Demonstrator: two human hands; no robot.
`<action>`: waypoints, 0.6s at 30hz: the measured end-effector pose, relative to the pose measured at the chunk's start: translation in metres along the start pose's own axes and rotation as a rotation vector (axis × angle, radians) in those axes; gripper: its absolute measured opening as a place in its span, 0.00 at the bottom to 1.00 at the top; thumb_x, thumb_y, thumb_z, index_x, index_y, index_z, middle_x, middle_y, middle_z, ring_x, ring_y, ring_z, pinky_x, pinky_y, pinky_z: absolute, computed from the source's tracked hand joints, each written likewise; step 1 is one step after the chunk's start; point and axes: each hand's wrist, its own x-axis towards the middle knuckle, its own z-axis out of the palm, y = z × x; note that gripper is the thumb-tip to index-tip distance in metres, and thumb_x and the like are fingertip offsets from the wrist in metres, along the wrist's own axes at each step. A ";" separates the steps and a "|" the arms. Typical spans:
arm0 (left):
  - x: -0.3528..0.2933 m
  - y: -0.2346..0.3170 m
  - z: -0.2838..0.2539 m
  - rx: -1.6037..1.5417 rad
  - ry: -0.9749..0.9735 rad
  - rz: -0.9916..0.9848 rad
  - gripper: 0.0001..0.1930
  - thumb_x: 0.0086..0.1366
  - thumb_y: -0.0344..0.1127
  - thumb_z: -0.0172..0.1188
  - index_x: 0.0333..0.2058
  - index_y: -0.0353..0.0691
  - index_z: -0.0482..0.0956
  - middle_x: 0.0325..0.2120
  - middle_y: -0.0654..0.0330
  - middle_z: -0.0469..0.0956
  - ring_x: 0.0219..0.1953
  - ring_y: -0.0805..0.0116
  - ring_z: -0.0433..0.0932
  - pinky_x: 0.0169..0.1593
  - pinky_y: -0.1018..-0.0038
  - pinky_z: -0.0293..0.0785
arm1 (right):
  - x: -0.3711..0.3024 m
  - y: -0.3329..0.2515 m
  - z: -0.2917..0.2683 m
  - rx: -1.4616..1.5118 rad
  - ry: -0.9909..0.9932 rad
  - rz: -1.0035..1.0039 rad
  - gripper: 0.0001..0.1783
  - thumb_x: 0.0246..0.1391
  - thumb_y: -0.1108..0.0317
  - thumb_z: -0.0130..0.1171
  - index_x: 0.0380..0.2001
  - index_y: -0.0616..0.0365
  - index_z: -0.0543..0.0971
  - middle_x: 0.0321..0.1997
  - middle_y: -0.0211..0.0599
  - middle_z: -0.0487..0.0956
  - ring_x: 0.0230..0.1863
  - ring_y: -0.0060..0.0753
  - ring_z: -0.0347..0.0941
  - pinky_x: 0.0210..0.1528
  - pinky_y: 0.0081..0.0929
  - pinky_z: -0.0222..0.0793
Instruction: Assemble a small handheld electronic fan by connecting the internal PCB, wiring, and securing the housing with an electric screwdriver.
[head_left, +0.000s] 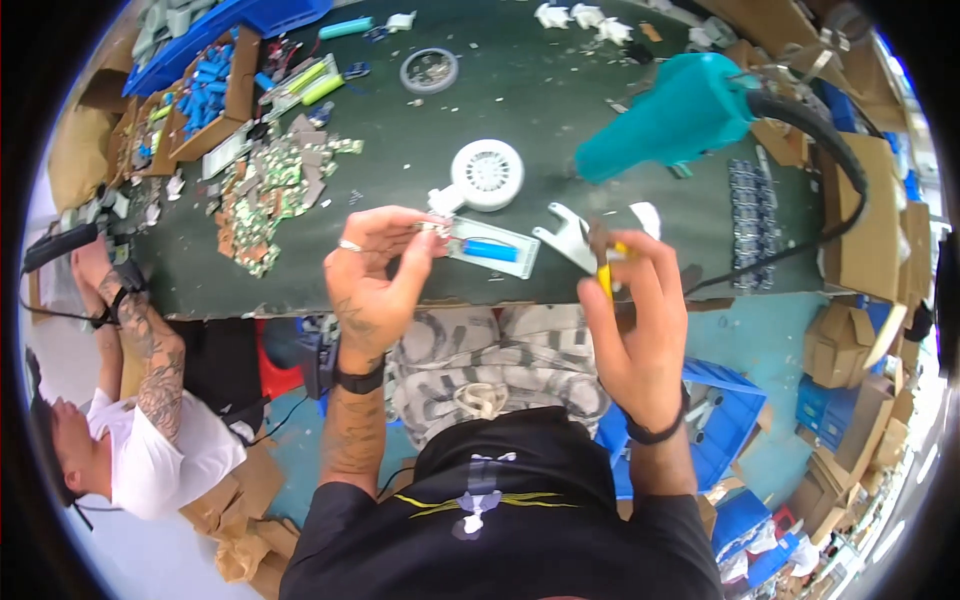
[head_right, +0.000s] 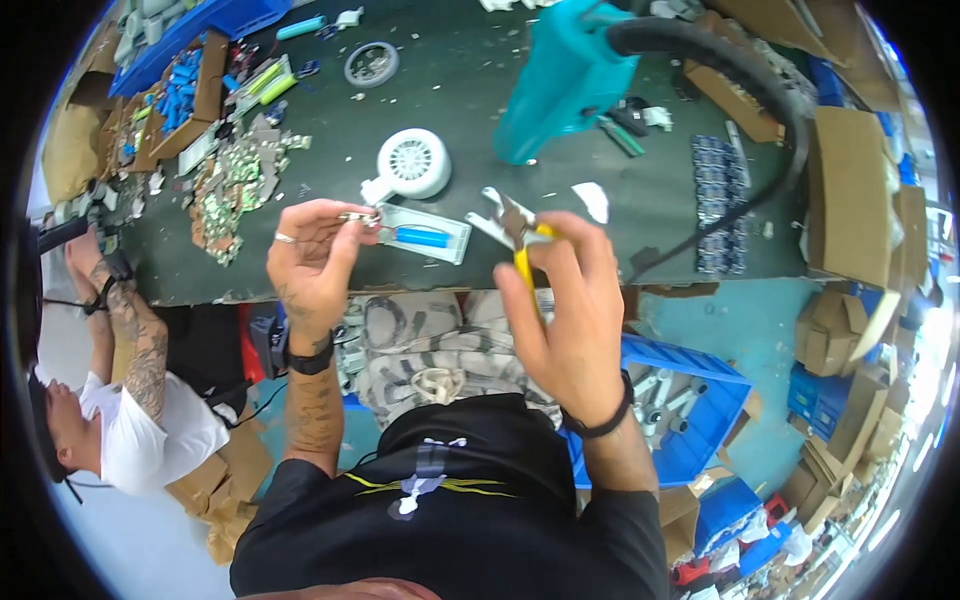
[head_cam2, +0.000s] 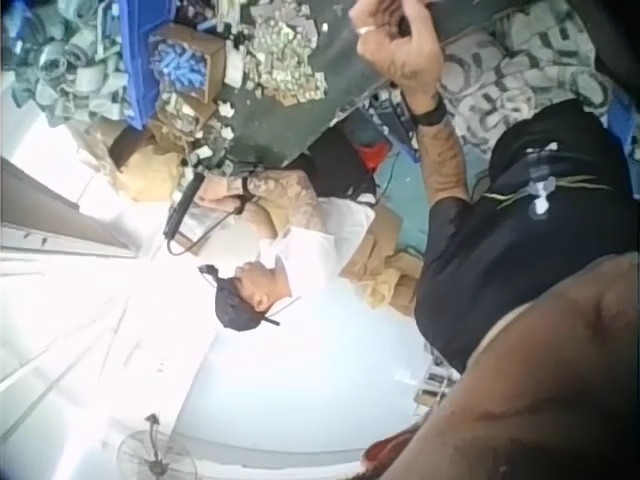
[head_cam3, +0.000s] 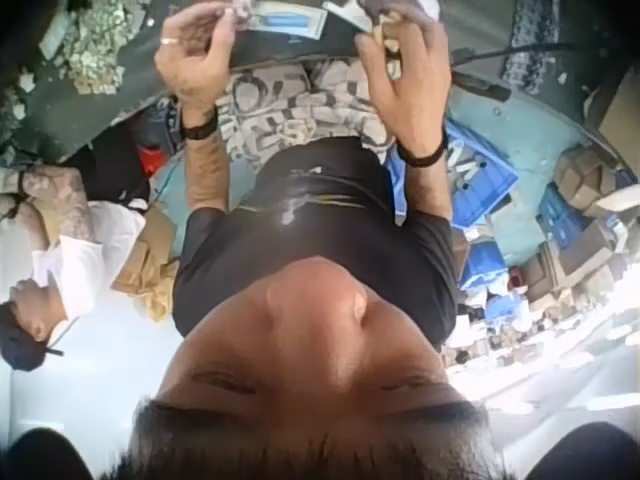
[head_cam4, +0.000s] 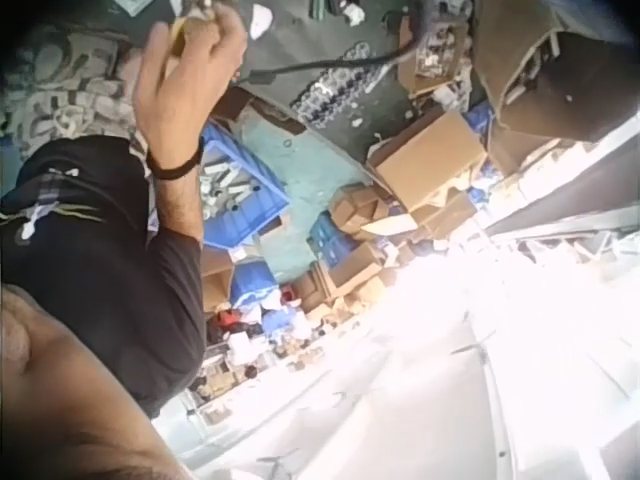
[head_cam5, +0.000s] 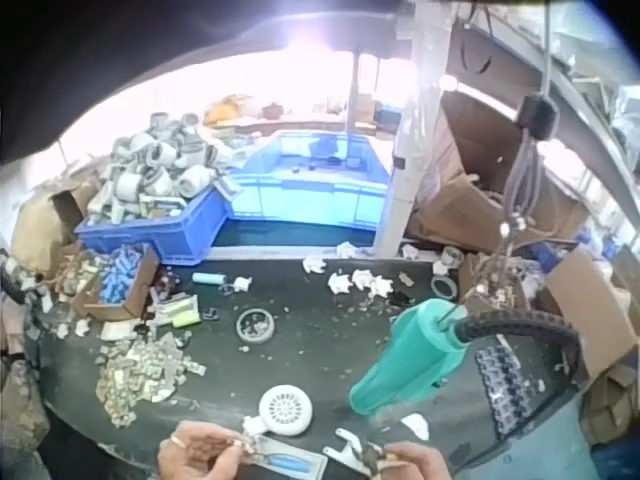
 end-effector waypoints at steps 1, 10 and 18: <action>0.000 0.001 -0.001 -0.008 0.009 0.008 0.12 0.70 0.16 0.61 0.50 0.27 0.74 0.41 0.49 0.86 0.41 0.66 0.88 0.48 0.72 0.87 | 0.003 0.009 0.004 -0.118 0.073 -0.001 0.12 0.57 0.73 0.70 0.41 0.61 0.78 0.57 0.50 0.77 0.56 0.55 0.75 0.60 0.45 0.69; -0.001 -0.005 -0.011 0.032 0.019 -0.013 0.11 0.73 0.18 0.59 0.52 0.29 0.75 0.40 0.50 0.86 0.39 0.67 0.86 0.46 0.72 0.85 | 0.029 0.042 0.015 -0.385 0.187 -0.021 0.22 0.57 0.68 0.69 0.53 0.62 0.78 0.64 0.53 0.74 0.66 0.60 0.68 0.69 0.53 0.64; 0.006 0.000 -0.003 0.035 -0.032 -0.008 0.10 0.70 0.23 0.66 0.48 0.32 0.81 0.35 0.56 0.88 0.38 0.71 0.88 0.43 0.74 0.84 | 0.012 -0.039 0.004 -0.068 -0.019 -0.374 0.22 0.50 0.79 0.70 0.51 0.61 0.82 0.54 0.47 0.81 0.54 0.53 0.78 0.57 0.45 0.75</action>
